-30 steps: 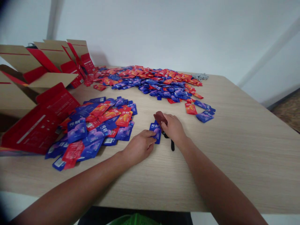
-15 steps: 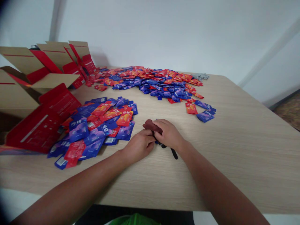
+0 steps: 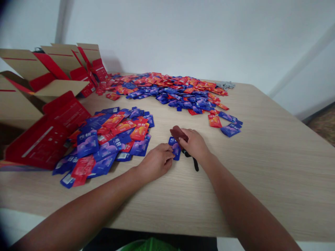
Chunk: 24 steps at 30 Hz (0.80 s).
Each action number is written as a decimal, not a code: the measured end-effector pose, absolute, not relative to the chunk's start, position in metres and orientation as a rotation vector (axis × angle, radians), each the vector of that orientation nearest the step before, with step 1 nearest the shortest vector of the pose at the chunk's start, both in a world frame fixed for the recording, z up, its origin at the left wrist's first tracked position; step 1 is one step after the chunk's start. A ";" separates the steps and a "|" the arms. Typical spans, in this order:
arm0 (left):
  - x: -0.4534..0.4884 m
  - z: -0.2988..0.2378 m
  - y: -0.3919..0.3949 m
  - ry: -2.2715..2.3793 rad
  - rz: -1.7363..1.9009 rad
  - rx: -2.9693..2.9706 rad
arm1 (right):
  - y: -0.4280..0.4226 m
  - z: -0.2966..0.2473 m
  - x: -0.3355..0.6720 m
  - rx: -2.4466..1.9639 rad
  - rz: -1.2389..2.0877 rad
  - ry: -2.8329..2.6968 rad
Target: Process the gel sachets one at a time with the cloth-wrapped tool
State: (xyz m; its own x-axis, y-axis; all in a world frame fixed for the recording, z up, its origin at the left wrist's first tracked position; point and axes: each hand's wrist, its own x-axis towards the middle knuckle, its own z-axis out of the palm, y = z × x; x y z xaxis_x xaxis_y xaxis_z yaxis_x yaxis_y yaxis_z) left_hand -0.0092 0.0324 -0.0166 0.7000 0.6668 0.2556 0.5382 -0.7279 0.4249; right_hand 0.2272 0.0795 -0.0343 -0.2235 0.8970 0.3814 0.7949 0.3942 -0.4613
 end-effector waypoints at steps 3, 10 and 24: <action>-0.009 -0.018 0.033 0.940 0.561 2.609 | 0.084 -0.038 0.236 -1.574 0.161 -2.010; -0.010 -0.019 0.035 0.923 0.588 2.604 | 0.068 -0.020 0.223 -1.311 0.186 -1.901; -0.010 -0.019 0.033 0.917 0.625 2.571 | 0.068 -0.022 0.214 -1.325 0.355 -2.094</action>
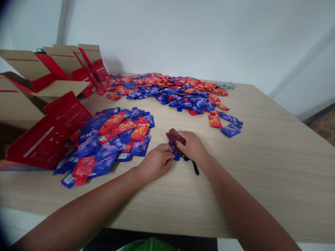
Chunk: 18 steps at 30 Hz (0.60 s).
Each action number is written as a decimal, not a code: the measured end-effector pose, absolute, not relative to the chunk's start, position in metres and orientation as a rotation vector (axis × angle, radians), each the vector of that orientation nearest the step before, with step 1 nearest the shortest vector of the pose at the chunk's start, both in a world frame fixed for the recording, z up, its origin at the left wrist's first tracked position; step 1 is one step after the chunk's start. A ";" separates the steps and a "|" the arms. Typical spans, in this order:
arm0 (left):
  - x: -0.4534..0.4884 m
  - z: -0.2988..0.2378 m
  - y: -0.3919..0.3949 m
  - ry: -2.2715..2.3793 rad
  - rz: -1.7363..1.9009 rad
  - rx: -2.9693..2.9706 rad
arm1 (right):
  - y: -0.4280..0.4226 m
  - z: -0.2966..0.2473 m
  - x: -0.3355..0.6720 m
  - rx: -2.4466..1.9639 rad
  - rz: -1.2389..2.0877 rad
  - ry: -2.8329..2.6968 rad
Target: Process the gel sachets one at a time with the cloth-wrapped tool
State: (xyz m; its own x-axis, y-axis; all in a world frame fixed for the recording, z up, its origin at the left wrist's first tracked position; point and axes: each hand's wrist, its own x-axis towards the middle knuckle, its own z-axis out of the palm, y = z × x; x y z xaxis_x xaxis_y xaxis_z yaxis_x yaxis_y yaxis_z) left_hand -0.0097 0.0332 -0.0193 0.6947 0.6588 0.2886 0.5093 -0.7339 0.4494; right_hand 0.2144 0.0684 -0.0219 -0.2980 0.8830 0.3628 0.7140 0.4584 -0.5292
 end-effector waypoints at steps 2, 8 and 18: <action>-0.010 -0.019 0.033 0.921 0.626 2.570 | 0.072 -0.025 0.219 -1.384 0.335 -2.056; -0.010 -0.020 0.033 0.946 0.598 2.589 | 0.079 -0.031 0.232 -1.542 0.235 -2.011; -0.010 -0.018 0.032 0.935 0.601 2.581 | 0.075 -0.028 0.230 -1.483 0.126 -1.851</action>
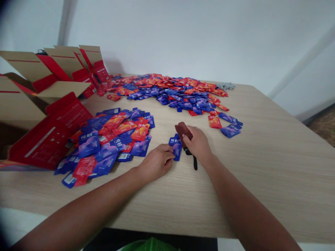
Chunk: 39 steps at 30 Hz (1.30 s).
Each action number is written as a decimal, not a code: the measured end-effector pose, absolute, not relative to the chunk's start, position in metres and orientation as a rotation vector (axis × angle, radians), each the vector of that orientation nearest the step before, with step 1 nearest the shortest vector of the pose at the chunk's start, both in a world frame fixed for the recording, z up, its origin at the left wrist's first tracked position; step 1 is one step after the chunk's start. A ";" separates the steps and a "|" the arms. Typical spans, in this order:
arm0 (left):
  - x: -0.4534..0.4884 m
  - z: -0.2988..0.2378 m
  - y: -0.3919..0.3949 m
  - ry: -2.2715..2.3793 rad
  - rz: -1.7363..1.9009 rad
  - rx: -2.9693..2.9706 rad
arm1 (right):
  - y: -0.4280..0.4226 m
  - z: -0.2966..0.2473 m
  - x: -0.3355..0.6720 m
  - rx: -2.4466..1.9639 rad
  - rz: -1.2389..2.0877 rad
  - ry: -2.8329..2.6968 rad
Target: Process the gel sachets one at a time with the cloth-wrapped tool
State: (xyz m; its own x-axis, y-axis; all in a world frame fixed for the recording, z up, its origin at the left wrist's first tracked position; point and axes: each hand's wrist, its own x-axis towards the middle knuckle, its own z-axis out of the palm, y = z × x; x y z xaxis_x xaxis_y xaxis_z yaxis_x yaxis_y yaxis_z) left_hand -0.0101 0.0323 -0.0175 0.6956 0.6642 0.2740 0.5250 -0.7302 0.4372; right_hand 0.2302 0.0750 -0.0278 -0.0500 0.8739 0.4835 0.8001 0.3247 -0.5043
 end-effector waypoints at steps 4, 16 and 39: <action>-0.010 -0.017 0.032 0.932 0.602 2.581 | 0.068 -0.023 0.220 -1.262 0.308 -1.948; -0.009 -0.016 0.032 0.939 0.590 2.603 | 0.073 -0.024 0.221 -1.353 0.357 -2.069; -0.009 -0.015 0.032 0.935 0.606 2.600 | 0.061 -0.018 0.208 -1.186 0.377 -2.149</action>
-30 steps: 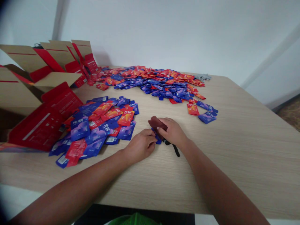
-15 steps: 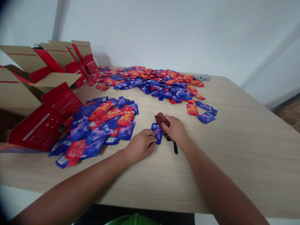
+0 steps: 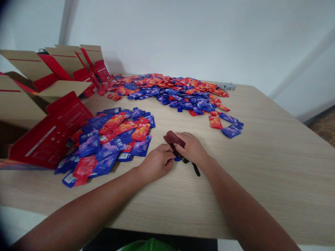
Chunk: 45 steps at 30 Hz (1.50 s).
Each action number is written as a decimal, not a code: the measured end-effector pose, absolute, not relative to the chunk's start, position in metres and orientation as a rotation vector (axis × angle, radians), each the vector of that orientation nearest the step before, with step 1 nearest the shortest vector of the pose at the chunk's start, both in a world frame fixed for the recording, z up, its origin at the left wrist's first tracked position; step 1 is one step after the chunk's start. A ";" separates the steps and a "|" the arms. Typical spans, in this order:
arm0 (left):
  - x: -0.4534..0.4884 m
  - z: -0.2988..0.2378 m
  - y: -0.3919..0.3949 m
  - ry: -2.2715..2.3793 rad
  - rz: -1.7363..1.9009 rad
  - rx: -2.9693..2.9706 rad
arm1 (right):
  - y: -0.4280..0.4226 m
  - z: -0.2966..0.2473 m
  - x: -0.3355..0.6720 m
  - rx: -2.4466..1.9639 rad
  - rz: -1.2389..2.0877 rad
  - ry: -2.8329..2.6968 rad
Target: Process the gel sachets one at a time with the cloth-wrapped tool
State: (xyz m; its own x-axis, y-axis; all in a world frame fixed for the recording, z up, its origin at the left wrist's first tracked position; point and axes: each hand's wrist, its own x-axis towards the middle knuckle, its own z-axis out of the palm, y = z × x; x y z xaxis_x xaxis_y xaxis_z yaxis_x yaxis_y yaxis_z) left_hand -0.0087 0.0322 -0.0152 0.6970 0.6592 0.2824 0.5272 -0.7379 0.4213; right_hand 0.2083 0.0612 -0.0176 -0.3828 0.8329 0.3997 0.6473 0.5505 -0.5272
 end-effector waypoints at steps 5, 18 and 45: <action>-0.009 -0.016 0.032 0.927 0.603 2.594 | 0.069 -0.023 0.214 -1.343 0.363 -2.066; -0.008 -0.016 0.032 0.946 0.586 2.606 | 0.077 -0.032 0.230 -1.470 0.177 -1.948; -0.008 -0.011 0.031 0.980 0.521 2.639 | 0.078 -0.031 0.228 -1.538 0.264 -1.999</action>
State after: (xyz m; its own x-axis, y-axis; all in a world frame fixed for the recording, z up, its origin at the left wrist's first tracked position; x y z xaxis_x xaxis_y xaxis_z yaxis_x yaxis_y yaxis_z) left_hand -0.0078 0.0306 -0.0113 0.7053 0.6689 0.2346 0.5689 -0.7316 0.3758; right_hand 0.2282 0.0775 -0.0314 -0.1518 0.9304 0.3336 0.8116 0.3100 -0.4951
